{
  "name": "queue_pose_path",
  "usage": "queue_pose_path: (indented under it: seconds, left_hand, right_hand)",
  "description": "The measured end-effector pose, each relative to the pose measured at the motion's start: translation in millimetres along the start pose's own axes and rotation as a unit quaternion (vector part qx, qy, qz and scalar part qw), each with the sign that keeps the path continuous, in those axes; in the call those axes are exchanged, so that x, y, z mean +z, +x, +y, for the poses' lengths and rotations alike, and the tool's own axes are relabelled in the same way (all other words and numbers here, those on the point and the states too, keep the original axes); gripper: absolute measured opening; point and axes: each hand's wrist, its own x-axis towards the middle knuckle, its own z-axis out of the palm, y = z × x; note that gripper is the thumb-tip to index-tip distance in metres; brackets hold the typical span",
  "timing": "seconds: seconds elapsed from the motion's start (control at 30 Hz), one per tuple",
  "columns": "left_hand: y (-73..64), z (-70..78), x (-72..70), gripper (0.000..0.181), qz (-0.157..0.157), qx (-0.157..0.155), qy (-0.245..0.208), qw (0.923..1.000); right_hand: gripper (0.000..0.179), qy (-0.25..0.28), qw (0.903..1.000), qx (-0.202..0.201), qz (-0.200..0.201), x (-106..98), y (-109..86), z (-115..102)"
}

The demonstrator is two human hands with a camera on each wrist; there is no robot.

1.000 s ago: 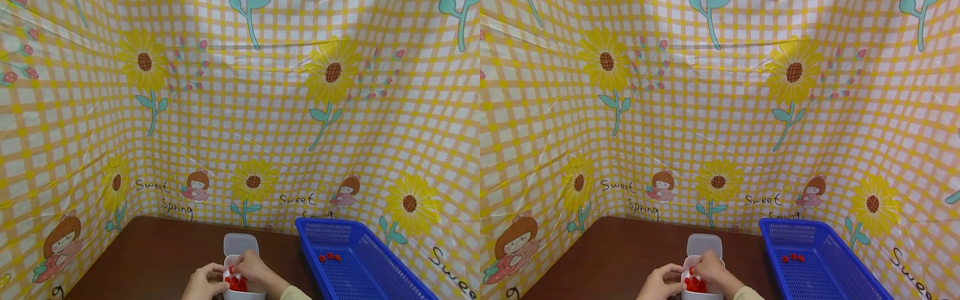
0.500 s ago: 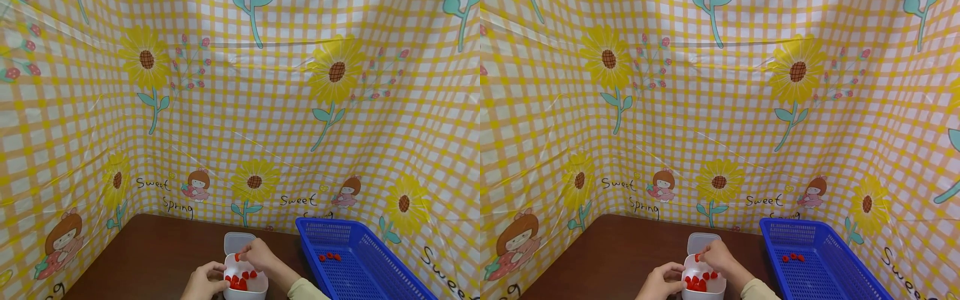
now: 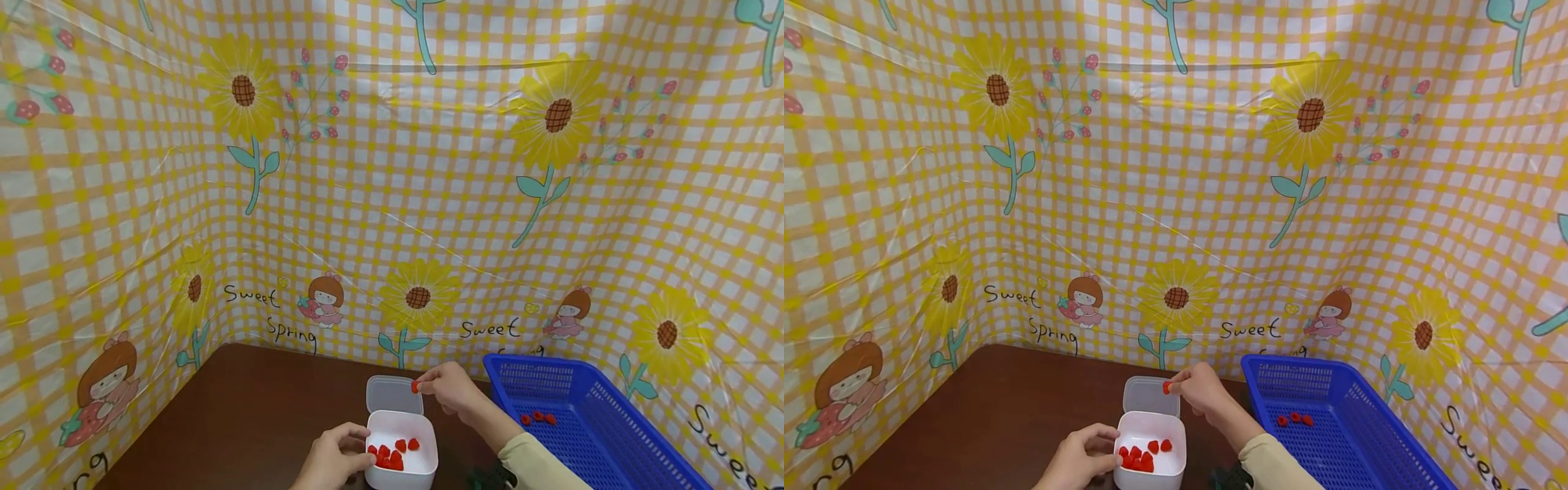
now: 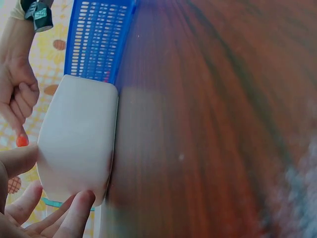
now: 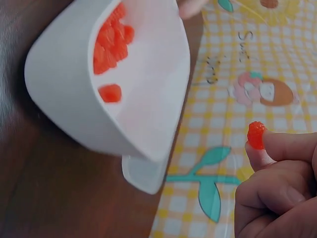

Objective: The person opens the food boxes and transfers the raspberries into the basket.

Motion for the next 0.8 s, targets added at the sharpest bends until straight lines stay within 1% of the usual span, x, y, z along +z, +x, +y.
queue_pose_path:
  seconds: [0.1,0.27,0.43,0.67,0.8]
  left_hand:
    - [1.0,0.9,-0.3,0.033,0.000,-0.003,0.001,1.0000]
    - [1.8,3.1,-0.9,0.033,0.000,-0.006,-0.002,1.0000]
    - [3.1,3.3,-1.2,0.034,-0.002,-0.013,0.000,0.9999]
    - [4.6,-0.4,-1.1,0.034,0.000,-0.010,0.004,0.9999]
    - [5.6,-2.4,-1.5,0.035,0.000,-0.011,0.008,0.9999]
  right_hand:
    - [0.015,0.001,0.9998,0.006,0.019,-11,2.9,1]
    - [0.016,0.009,0.9994,0.007,0.034,-32,6.8,7]
    - [0.018,0.009,0.9991,0.014,0.039,-52,6.5,13]
    - [0.025,-0.005,0.9991,0.019,0.037,-83,4.4,26]
    - [0.030,-0.001,0.9989,0.026,0.039,-101,3.5,34]
